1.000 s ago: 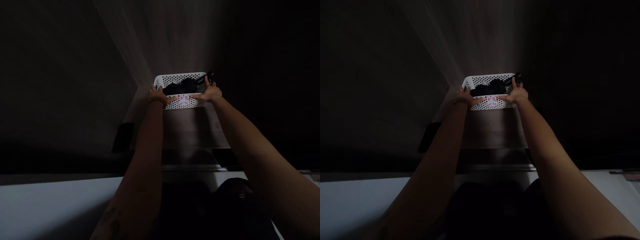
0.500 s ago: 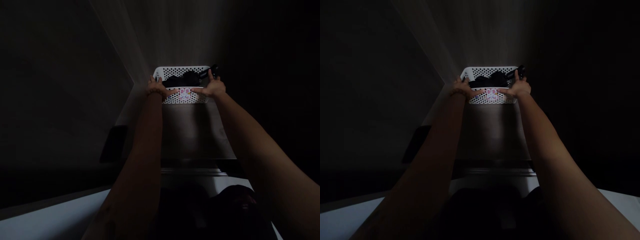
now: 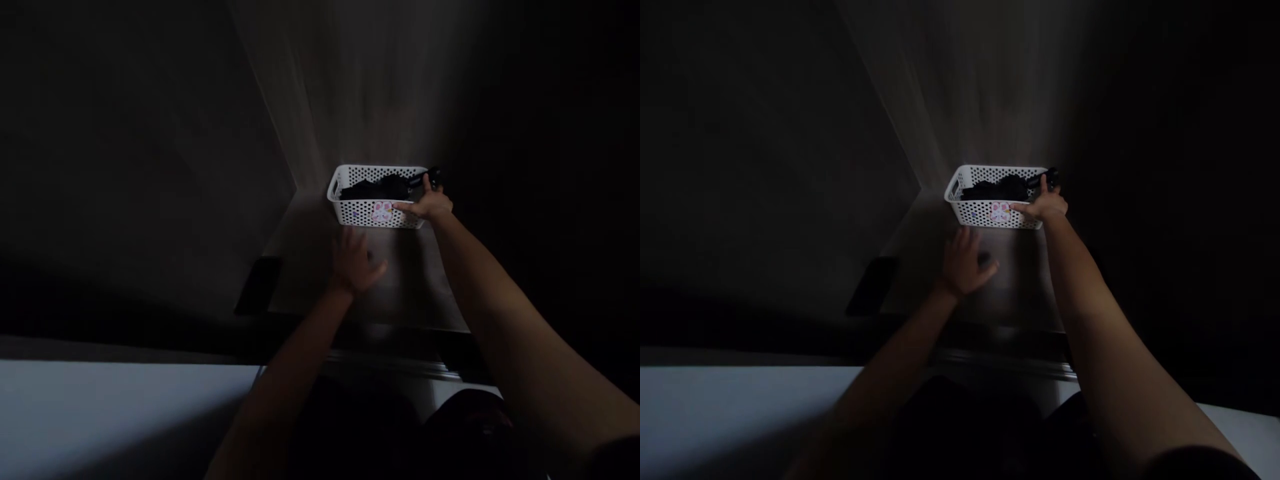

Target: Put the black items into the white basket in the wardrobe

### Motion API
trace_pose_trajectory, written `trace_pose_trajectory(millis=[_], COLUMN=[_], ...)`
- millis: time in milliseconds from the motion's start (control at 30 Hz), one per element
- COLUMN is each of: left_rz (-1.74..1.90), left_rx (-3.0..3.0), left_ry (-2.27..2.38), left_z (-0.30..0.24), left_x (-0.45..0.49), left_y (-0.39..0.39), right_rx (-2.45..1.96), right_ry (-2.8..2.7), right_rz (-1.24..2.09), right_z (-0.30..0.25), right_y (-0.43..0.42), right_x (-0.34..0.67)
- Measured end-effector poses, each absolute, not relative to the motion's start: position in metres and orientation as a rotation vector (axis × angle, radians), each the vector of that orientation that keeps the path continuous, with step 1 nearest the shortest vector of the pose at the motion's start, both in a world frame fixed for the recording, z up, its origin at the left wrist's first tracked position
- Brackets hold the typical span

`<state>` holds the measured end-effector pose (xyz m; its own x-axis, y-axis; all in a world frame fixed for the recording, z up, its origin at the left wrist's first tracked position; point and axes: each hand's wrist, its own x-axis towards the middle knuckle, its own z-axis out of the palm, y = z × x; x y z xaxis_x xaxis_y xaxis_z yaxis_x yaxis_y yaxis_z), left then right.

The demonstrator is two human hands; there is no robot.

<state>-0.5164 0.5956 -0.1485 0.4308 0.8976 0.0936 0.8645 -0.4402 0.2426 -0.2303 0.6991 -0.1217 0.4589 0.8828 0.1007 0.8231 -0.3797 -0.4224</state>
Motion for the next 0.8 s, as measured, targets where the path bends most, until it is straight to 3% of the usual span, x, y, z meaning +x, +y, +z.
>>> trace_pose_trajectory(millis=[167, 367, 567, 800], left_rz=[0.086, 0.164, 0.132, 0.169], left_rx=[2.446, 2.469, 2.432, 2.491], left_ry=[1.556, 1.577, 1.629, 1.694], left_z=[-0.196, -0.189, -0.174, -0.166], left_x=[-0.54, -0.547, -0.548, -0.544], left_y=[0.521, 0.51, 0.486, 0.431], right_rx=[-2.253, -1.842, -1.506, -1.667], right_ry=[-1.469, -1.659, -1.969, -1.483], right_rz=[0.041, -0.268, -0.198, -0.836], right_z=[-0.105, -0.099, -0.109, -0.069], right_y=[0.666, 0.588, 0.406, 0.207], right_x=[-0.258, -0.31, -0.327, -0.248])
